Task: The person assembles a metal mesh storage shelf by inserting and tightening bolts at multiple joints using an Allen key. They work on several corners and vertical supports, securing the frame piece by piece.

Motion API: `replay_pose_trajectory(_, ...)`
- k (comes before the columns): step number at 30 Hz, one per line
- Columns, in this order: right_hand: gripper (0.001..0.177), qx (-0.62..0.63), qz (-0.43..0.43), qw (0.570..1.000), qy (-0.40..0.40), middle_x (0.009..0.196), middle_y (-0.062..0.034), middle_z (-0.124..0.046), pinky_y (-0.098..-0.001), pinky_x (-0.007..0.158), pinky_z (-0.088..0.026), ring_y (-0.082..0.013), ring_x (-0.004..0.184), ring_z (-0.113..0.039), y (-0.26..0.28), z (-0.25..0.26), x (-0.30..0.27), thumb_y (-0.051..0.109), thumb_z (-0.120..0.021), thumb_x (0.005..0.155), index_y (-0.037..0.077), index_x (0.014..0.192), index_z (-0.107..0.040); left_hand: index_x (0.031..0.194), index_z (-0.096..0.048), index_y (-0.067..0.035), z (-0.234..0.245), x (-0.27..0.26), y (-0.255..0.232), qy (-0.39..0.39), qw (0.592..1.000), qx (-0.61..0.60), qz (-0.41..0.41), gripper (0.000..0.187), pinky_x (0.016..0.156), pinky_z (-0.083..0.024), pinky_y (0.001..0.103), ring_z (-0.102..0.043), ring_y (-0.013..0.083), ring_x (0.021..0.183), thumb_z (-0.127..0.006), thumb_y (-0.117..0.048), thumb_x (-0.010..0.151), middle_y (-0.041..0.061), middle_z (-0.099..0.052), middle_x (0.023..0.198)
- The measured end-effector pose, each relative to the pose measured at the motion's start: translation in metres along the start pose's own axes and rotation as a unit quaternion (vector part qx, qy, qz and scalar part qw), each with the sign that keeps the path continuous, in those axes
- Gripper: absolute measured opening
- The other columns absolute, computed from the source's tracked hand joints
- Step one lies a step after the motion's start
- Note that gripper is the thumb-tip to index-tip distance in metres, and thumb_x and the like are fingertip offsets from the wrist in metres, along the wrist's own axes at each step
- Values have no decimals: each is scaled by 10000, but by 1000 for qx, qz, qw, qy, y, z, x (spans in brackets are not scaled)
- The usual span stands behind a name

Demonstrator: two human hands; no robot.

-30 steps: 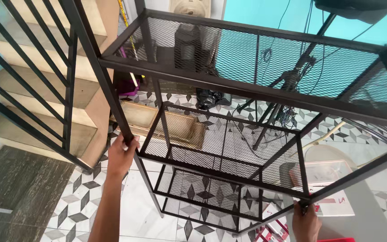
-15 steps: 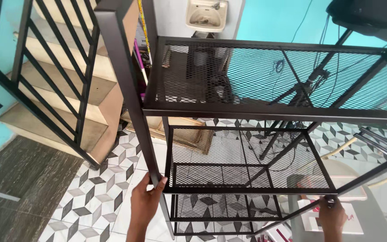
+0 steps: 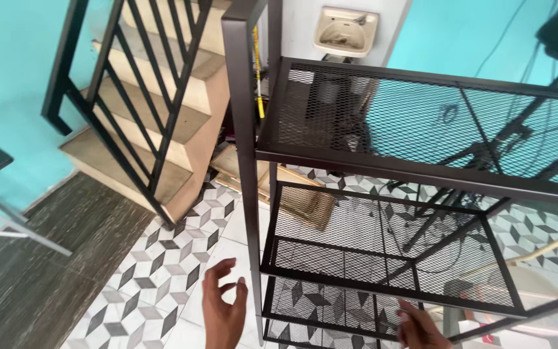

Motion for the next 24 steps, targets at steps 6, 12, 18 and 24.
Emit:
replay_pose_trajectory(6, 311, 133, -170, 964, 154, 815, -207, -809, -409, 468, -575, -303, 660, -816, 94, -86, -32, 34, -633, 899, 59, 1209, -635, 1164, -724, -58, -42, -43, -2, 188, 973, -87, 105, 293, 807, -607, 333, -751, 217, 988, -669, -41, 876, 104, -778, 1027)
replay_pose_trajectory(12, 97, 201, -79, 893, 395, 733, -222, -795, -359, 489, -620, -267, 602, -800, 145, -160, -46, -19, -692, 869, -71, 945, -724, 1230, -725, -41, -64, -70, -35, 293, 933, -206, 28, 285, 860, -622, 349, -754, 200, 1052, -712, -90, 949, 113, -745, 1084)
replay_pose_trajectory(18, 107, 184, 0, 858, 479, 718, -206, -798, -331, 518, -633, -223, 611, -805, 156, -178, -58, 0, -685, 902, -91, 931, -734, 1045, -765, 18, -50, -75, -32, 175, 956, -228, 51, 165, 816, -612, 348, -754, 213, 936, -797, -2, 884, 143, -741, 994)
replay_pose_trajectory(24, 258, 222, -13, 815, 534, 855, -250, -805, -391, 653, -698, -261, 754, -823, 185, -200, -74, 12, -629, 928, -97, 1142, -723, 983, -703, -8, -35, -71, -24, 124, 924, -298, 206, 116, 776, -618, 344, -722, 177, 926, -723, 5, 869, 90, -699, 1113)
Point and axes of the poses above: each hand's wrist, its own x-axis towards the middle knuckle, its own z-axis out of the back of the hand, y = z × x, the point moved 7 cm from there along x, towards the middle knuckle
